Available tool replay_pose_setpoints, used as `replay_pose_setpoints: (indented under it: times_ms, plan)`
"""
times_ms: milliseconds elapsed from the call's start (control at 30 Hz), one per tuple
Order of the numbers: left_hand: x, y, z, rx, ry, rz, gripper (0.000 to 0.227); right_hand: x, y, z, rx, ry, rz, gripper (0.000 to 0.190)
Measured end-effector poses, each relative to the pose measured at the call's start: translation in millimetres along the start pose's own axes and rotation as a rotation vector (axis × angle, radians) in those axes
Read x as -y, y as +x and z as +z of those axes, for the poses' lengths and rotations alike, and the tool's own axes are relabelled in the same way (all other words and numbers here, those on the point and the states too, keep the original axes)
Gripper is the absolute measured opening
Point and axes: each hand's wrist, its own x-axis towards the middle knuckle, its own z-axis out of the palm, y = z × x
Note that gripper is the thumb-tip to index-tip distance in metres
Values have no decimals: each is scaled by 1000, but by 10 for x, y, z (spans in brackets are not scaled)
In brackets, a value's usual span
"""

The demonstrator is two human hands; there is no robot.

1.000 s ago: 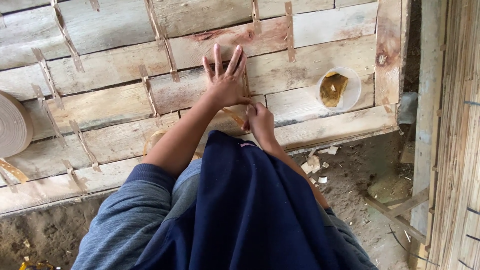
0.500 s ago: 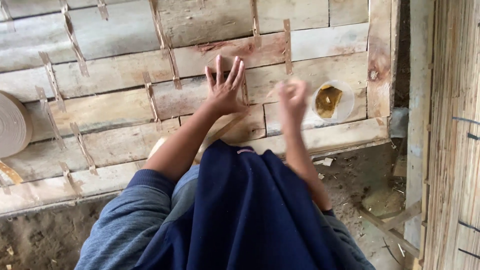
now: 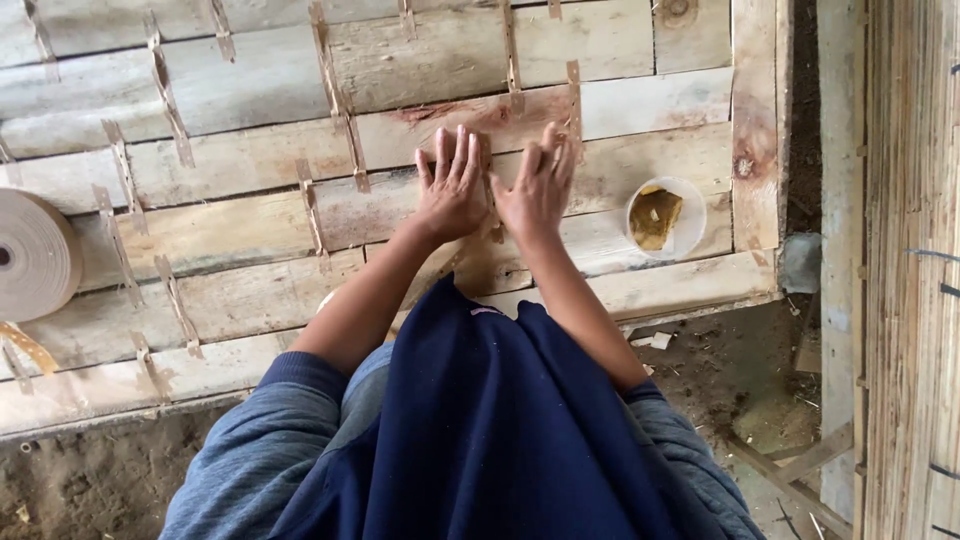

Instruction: The person repeatedly dips a thin strip of material into a small container of brown paste and applies it to the gaps between wooden planks on a workbench. They smooth the material into the joints with their fingers.

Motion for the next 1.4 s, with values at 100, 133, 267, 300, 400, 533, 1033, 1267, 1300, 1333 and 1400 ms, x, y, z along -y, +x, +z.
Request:
replay_pose_setpoints:
  times_ms: [100,133,267,300,400,533,1033,1267,1300,1333,1400]
  plan:
    - [42,49,77,-25,-35,5,106,20,-57,172,-78,-30,-43,89]
    - [66,75,122,-25,-36,6,106,-30,-55,273,-78,-32,-43,89]
    - [88,55,147,-14,-36,15,107,-205,-7,748,-137,-43,-96,79]
    - [67,46,104,-19,-45,20,104,-255,32,882,-169,-45,-100,69]
    - [137,83,251,-23,-50,19,109,-308,40,1146,-146,-54,-65,83]
    - [69,24,138,-26,-36,25,107,-128,157,700,-128,-2,-46,86]
    - [-149,-117,-482,196,-56,8,111,-295,-172,119,206,167,-142,64]
    - [-184,-167,-659,312,-107,53,133,-333,-405,-105,347,201,-141,78]
    - [-227,-188,-749,335,-116,30,122,-320,-426,-147,339,223,-129,73]
    - [-218,-180,-751,330,-113,30,122,-330,-446,-145,334,224,-131,73]
    - [-238,-186,-711,328,-75,16,109,-380,-558,-166,260,232,-158,107]
